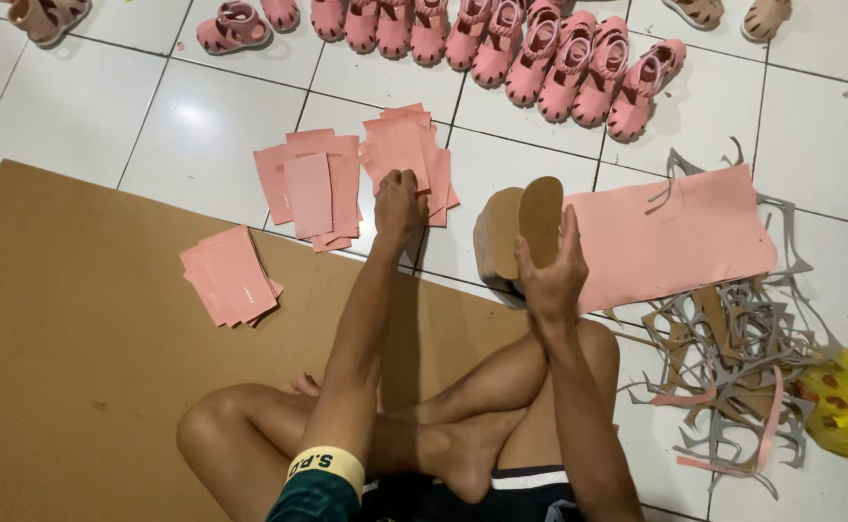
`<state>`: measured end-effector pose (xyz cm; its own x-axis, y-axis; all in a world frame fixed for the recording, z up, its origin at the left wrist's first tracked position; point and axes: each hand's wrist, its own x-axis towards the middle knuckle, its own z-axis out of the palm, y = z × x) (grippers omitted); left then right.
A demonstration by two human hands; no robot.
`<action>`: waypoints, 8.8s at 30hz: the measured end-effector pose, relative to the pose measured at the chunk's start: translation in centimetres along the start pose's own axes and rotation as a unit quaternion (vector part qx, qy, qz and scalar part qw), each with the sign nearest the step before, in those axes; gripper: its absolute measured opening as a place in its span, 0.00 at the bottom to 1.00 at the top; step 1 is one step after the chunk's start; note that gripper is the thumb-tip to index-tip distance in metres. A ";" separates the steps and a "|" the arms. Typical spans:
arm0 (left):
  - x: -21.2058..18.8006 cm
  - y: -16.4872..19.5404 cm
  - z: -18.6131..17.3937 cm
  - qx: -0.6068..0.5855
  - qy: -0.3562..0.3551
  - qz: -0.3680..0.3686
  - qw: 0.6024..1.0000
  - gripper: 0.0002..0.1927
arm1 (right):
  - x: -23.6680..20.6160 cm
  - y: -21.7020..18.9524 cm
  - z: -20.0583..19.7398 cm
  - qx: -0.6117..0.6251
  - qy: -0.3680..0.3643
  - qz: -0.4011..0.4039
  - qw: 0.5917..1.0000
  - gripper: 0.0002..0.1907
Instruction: The person sits cross-legged on the floor and repeatedly picks up pink shoe insoles. They place a grey sanding block on each insole and rub it back and forth to smooth the surface, then set the insole aside. The person continues this process for multiple insoles.
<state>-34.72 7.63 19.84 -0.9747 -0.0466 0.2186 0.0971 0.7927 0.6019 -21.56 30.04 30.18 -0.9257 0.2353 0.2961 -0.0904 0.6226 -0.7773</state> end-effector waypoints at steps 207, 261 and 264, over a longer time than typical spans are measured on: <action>-27.6 -9.7 -9.1 0.132 -0.178 0.105 0.969 0.27 | -12.1 1.8 14.1 0.032 -0.156 0.098 0.982 0.19; -23.6 8.1 -22.7 -0.516 0.137 -0.105 0.839 0.12 | -4.7 -20.0 0.7 0.232 -0.203 -0.201 0.930 0.20; -23.9 8.4 -22.7 -0.558 0.120 -0.102 0.815 0.11 | -4.6 -19.3 1.4 0.256 -0.195 -0.183 0.929 0.19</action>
<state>-6.07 1.58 37.07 -0.9392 -0.3312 0.0903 0.1911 -0.2861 0.9389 -16.06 15.90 43.02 -0.8521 -0.2724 0.4468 -0.4960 0.1481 -0.8556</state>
